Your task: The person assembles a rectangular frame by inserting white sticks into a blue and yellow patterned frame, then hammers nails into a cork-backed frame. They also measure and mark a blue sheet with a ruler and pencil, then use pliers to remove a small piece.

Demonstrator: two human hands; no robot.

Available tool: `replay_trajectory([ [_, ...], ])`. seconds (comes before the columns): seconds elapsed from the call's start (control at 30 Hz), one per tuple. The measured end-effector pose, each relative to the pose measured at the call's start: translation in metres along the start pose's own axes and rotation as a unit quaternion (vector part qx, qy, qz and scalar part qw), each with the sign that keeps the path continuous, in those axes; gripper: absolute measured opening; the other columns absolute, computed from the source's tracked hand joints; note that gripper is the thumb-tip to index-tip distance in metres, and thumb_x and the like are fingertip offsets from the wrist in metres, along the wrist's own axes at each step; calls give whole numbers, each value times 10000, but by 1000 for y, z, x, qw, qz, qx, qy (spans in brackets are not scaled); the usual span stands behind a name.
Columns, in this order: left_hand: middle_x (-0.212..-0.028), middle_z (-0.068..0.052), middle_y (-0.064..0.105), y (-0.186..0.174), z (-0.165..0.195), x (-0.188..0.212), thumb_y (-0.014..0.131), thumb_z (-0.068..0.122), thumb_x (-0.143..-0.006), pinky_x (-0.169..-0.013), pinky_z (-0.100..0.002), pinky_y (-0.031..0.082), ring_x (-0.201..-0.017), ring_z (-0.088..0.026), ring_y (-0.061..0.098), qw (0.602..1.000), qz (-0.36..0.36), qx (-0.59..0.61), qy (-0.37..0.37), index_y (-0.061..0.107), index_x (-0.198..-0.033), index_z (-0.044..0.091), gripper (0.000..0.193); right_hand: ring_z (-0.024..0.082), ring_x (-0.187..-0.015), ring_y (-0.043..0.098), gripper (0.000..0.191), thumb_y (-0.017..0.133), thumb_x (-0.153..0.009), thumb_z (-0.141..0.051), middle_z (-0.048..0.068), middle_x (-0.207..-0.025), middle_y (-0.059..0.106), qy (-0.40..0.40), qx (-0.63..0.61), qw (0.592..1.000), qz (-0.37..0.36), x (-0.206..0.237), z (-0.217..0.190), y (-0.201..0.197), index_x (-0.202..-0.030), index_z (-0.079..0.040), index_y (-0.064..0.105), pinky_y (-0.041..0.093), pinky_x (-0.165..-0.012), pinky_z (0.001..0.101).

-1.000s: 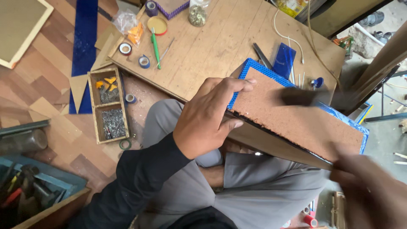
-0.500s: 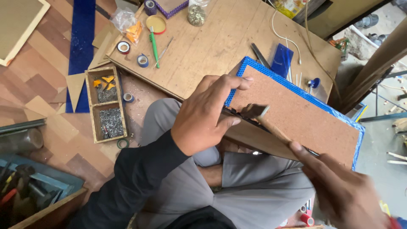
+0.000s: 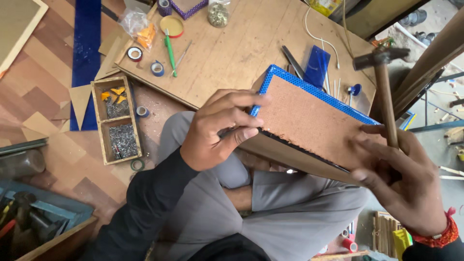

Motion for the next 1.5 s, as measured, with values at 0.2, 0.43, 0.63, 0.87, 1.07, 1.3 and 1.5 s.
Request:
replay_trajectory([
  [0.2, -1118, 7, 724, 12, 16, 5, 773, 121, -922, -1087, -461, 465, -1208, -269, 647, 995, 34, -99, -3, 716, -1004, 87, 106, 132, -816, 695, 441, 870, -698, -238, 118, -1318, 649, -29, 17, 999, 12, -5, -16, 6, -1088, -66, 755, 576, -622, 249],
  [0.43, -1106, 12, 672, 21, 33, -20, 765, 106, -933, -1087, -439, 445, -1212, -241, 626, 973, -28, -223, 53, 668, -985, 130, 112, 161, -763, 723, 456, 888, -678, -209, 128, -1328, 665, -2, 33, 999, -2, -11, -26, 5, -1088, -53, 762, 595, -614, 279],
  [0.63, -962, -72, 635, 48, 38, -8, 717, 116, -880, -1006, -520, 512, -1017, -276, 633, 975, -63, -165, 132, 605, -951, 77, 139, 191, -828, 723, 482, 889, -672, -223, 143, -1313, 665, -16, 42, 999, 4, -11, -31, 6, -1102, -48, 758, 607, -645, 293],
  [0.87, -1045, -146, 618, -37, -25, -12, 547, 46, -1012, -838, -423, 486, -950, -304, 593, 967, 134, -213, -47, 590, -1034, 3, 65, 194, -839, 727, 478, 890, -676, -235, 141, -1333, 665, -11, 47, 999, -1, -10, -30, 5, -1098, -51, 760, 610, -660, 300],
  [1.07, -1387, -142, 590, -16, 2, -16, 681, 155, -950, -1205, -480, 384, -1357, -338, 537, 987, -4, -162, -4, 650, -1259, 15, 341, 207, -899, 736, 473, 883, -686, -193, 162, -1325, 648, -25, 30, 999, 19, -10, -33, 7, -1104, -20, 746, 594, -728, 300],
  [1.3, -1194, 10, 633, 33, 15, -8, 750, 182, -919, -1262, -537, 330, -1345, -250, 564, 987, -64, -148, 7, 698, -981, 158, 85, 215, -869, 740, 483, 899, -665, -161, 176, -1309, 652, -9, 46, 999, 17, -10, -35, 10, -1089, 14, 749, 629, -703, 303],
  [1.5, -1222, -21, 589, 53, 35, 14, 649, 151, -1037, -1286, -580, 269, -1340, -228, 551, 937, -96, -286, 178, 685, -1074, 159, 52, 222, -883, 736, 490, 908, -655, -171, 183, -1295, 655, -20, 67, 997, 13, -11, -39, 9, -1082, 12, 754, 622, -698, 311],
])
Point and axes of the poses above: each hand's wrist, its own x-axis away from the middle knuckle, its own y-axis out of the palm, z = x × y, the point moved 5 cm from there along -x, towards the middle knuckle
